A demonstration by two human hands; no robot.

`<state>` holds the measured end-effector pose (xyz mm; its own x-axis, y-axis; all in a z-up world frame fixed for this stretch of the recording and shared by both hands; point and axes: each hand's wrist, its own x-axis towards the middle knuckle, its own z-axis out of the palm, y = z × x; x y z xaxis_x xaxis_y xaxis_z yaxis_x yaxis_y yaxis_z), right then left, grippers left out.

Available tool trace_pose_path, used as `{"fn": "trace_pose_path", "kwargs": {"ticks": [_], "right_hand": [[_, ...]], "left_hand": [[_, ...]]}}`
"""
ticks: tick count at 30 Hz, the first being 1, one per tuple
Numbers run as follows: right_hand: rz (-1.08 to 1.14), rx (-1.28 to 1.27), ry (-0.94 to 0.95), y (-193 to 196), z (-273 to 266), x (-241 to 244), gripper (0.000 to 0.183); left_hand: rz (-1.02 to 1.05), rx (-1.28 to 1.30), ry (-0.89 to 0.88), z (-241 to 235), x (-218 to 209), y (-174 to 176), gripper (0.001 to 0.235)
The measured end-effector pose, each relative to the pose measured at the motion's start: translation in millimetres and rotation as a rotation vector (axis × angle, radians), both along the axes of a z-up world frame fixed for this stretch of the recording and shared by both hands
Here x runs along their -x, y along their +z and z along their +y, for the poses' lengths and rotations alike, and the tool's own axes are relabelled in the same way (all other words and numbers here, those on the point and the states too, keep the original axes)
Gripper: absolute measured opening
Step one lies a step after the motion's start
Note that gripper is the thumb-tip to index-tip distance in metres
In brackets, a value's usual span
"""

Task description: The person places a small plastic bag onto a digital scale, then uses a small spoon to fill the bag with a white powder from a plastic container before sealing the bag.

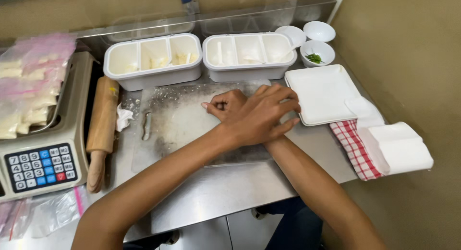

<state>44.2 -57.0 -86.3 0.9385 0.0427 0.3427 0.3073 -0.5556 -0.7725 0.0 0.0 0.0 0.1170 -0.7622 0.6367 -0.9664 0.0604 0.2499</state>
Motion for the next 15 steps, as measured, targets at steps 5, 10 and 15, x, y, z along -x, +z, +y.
{"fn": "trace_pose_path", "kwargs": {"ticks": [5,10,15], "right_hand": [[0.069,0.022,0.074,13.3,-5.0,8.1,0.012],[-0.004,0.062,0.155,21.9,-6.1,8.8,0.017],[0.031,0.075,0.084,22.1,-12.3,11.9,0.014]], "left_hand": [[0.071,0.063,0.093,63.9,27.5,-8.7,0.018],[0.259,0.126,0.346,191.7,82.6,-24.0,0.015],[0.202,0.355,0.823,320.7,142.7,-54.6,0.020]]}}
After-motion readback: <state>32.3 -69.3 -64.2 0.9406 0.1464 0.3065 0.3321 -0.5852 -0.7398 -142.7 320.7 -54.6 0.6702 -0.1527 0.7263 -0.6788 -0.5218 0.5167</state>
